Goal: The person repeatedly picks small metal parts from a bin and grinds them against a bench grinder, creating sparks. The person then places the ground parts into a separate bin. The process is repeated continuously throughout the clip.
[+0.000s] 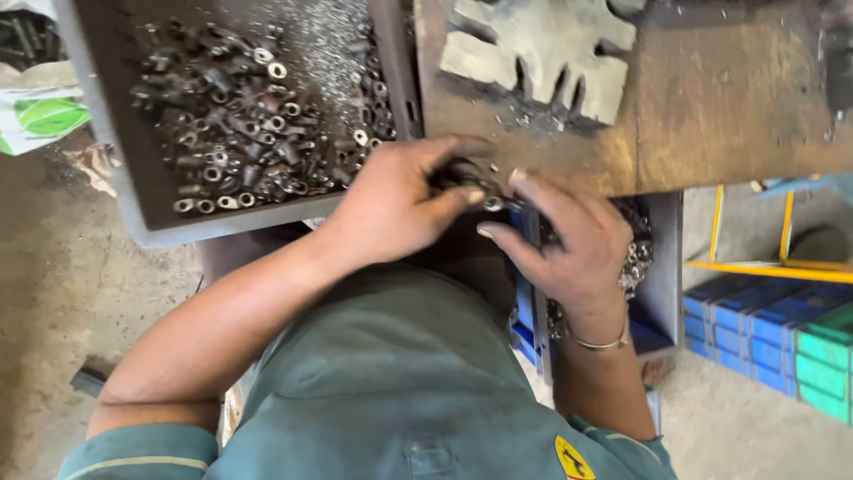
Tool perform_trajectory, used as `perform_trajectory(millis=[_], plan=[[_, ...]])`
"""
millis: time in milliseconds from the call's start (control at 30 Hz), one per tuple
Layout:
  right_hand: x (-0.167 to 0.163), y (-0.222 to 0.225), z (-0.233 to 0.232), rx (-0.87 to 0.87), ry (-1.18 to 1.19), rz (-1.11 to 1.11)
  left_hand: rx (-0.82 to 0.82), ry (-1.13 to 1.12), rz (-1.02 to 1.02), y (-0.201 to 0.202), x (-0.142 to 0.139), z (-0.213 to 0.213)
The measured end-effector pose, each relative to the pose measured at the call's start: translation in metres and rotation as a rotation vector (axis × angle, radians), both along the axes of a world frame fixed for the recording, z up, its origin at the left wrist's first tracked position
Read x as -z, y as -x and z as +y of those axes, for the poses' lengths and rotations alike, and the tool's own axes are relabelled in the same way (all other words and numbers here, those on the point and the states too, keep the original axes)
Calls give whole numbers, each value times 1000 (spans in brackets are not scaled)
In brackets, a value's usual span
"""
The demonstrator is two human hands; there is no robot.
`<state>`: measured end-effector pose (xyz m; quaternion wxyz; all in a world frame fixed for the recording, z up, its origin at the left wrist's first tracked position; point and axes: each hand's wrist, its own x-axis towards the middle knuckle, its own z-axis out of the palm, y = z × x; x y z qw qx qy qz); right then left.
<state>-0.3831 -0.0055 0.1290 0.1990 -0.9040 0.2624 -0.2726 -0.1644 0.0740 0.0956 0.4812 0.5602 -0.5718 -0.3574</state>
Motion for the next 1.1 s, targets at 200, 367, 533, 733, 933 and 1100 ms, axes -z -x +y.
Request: perform_trajectory(millis=[200,367,533,733,933,1100], plan=[[13,-20,-19,73,154,-41,23,68,-162,-34,5,1],[30,-39,-94,298,146,-105,-394,-39,-1179,-130,25,6],[44,-66,-134,376,261,-65,-454,-221,-1443,-187,96,33],[43,-74,-136,349,349,-75,-423,-293,-1415,-195,125,47],[39,-65,-147,397,389,3,-422,-344,-1397,-183,105,38],[48,-70,-157,372,417,-9,-479,-373,-1383,-178,100,30]])
